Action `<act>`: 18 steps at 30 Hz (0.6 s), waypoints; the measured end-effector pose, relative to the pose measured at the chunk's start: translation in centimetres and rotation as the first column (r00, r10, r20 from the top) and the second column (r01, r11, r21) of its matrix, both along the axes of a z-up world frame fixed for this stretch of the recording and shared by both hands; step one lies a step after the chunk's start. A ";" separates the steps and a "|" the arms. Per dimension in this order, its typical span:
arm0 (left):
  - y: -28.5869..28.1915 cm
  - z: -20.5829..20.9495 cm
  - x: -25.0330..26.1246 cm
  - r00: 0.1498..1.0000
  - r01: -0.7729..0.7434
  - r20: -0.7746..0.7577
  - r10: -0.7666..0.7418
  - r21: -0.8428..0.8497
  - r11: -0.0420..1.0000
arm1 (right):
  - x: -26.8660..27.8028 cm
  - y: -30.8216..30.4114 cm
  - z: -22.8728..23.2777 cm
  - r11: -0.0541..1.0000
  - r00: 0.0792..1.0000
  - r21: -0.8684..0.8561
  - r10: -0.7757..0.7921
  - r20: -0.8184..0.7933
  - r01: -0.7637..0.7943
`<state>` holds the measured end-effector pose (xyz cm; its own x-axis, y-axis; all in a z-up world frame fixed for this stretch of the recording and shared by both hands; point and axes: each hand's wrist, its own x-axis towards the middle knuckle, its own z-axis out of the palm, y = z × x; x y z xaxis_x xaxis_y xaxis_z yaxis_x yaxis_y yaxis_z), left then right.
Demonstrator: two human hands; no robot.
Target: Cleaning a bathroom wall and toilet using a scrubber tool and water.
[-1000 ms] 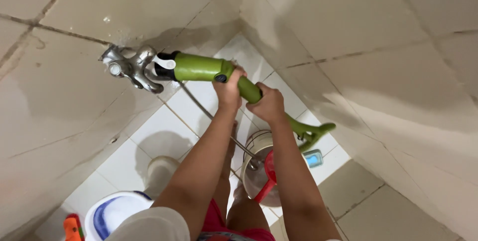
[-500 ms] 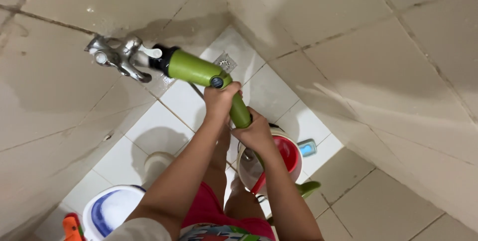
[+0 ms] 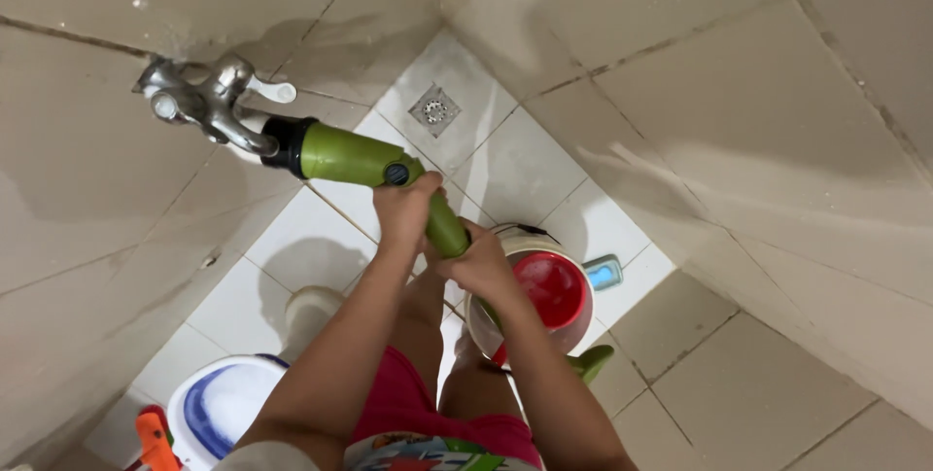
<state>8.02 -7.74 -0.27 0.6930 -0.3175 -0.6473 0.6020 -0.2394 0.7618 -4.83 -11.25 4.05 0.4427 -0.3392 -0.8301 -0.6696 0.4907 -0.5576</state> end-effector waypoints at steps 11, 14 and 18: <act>0.5 0.1 -0.1 0.999 0.044 0.001 -0.044 -0.046 0.998 | -0.7 1.8 -1.7 0.972 0.989 -0.229 -0.014 0.147 0.048; 1.1 -0.4 -0.5 0.999 0.030 -0.031 -0.032 -0.051 0.998 | -0.5 2.1 -0.8 0.978 0.999 -0.208 -0.025 0.044 0.034; 0.8 -0.2 -1.1 0.999 0.042 0.029 -0.039 -0.106 0.993 | -1.2 1.8 -0.1 0.951 0.999 -0.306 0.046 0.023 -0.037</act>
<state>6.96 -6.98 -0.44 0.6947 -0.4121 -0.5896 0.5725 -0.1795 0.8000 -5.98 -9.46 4.00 0.4842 -0.5551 -0.6763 -0.6667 0.2665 -0.6960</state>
